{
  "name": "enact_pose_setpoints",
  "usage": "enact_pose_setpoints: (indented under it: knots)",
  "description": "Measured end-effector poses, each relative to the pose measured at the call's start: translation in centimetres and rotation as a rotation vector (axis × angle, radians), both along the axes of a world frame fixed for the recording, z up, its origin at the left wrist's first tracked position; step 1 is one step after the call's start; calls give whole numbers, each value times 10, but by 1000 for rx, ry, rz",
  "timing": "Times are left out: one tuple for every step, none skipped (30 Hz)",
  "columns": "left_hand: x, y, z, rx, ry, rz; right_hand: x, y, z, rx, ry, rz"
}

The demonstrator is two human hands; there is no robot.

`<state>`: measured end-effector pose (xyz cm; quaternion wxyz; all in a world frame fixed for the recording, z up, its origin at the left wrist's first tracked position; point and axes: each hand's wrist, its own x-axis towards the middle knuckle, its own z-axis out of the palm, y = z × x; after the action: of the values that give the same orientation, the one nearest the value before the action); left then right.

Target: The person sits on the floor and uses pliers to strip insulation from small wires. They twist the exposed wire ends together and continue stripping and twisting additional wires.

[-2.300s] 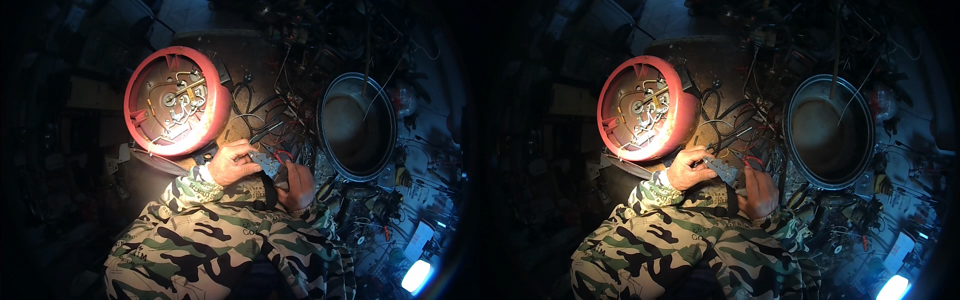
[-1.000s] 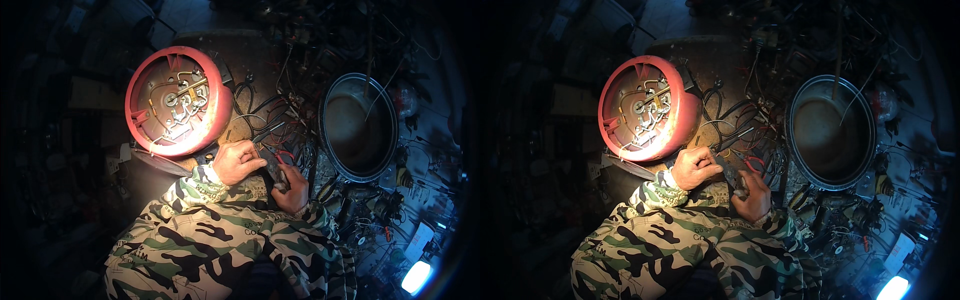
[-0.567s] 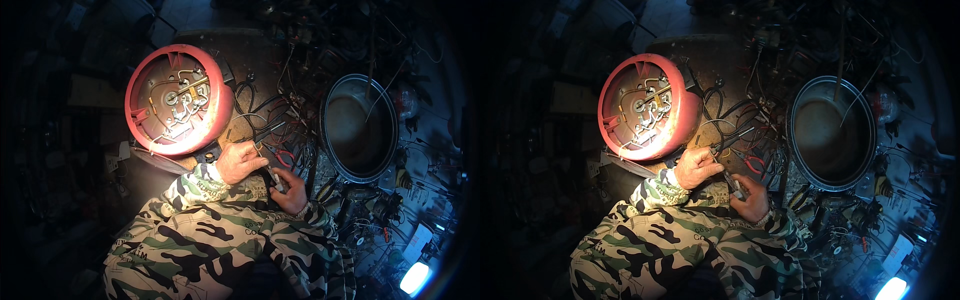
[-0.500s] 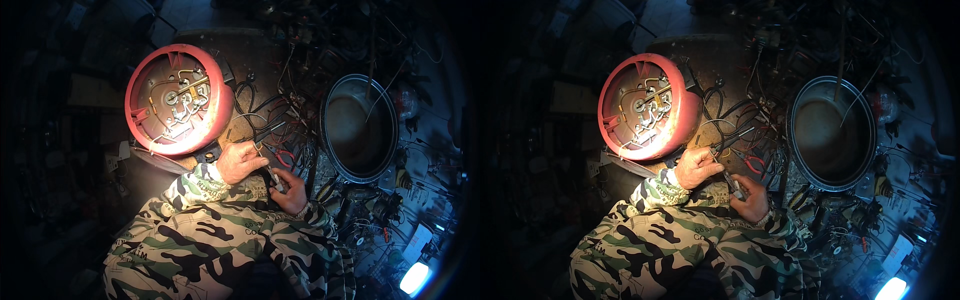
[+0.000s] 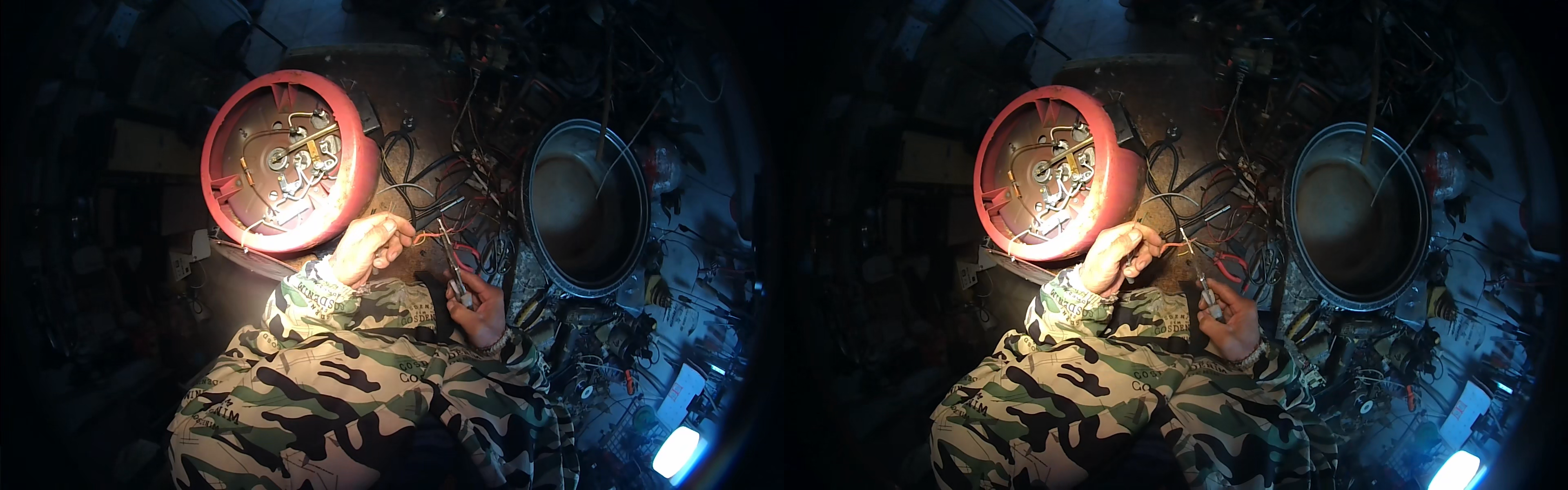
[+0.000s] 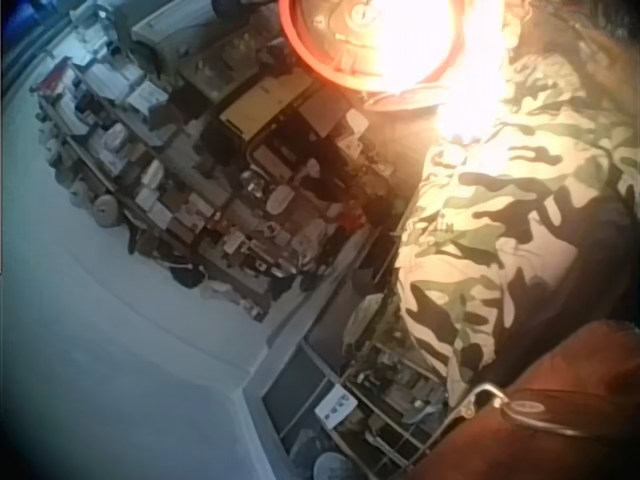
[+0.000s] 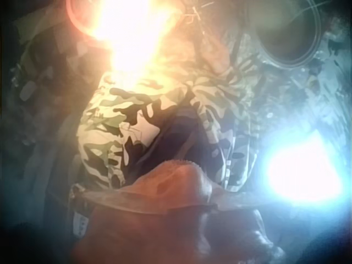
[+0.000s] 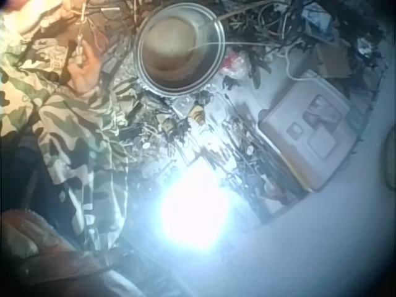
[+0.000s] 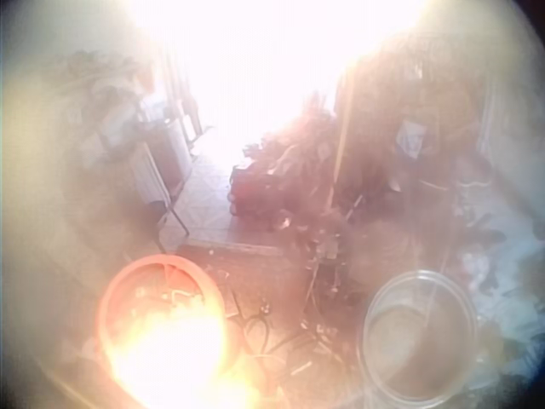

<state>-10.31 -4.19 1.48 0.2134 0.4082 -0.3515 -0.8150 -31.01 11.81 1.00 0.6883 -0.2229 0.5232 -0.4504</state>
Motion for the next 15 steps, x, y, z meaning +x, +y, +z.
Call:
enact_pose_setpoints:
  knots:
    - [2,-1,-2,-9,15,-12,0,0,0,2,-6,-6]
    - [4,-2,-4,-18,30,-23,-1,0,-1,3,7,-9]
    - [4,-3,-7,-57,-6,-50,-1,0,-3,5,20,-12]
    - [3,-4,-9,-94,-43,-75,-1,0,-4,8,31,-13]
    - [2,-3,-11,-131,-81,-100,-2,-1,-2,17,21,-12]
    - [-1,-1,-11,-149,-105,-93,-3,-4,0,27,11,-10]
    - [-7,2,-12,-169,-123,-93,-5,-5,2,35,6,-17]
    - [-10,4,-12,-189,-142,-93,-6,-4,1,32,-1,-27]
    - [-12,3,-11,-287,-207,-101,-7,-4,1,28,-9,-37]
    - [-12,3,-11,-384,-269,-106,-7,-4,0,24,-15,-44]
    - [-12,3,-10,-482,-331,-110,-8,-4,-1,22,-7,-44]
    - [-12,3,-10,-580,-393,-113,-9,-4,-1,20,1,-44]
    - [-13,4,-10,-562,-376,-9,-8,-3,-1,17,7,-46]
    - [-15,1,4,-525,-364,-25,-8,-3,-1,20,10,-47]
    - [-19,-2,15,-626,-373,-65,-8,-4,-1,23,13,-48]
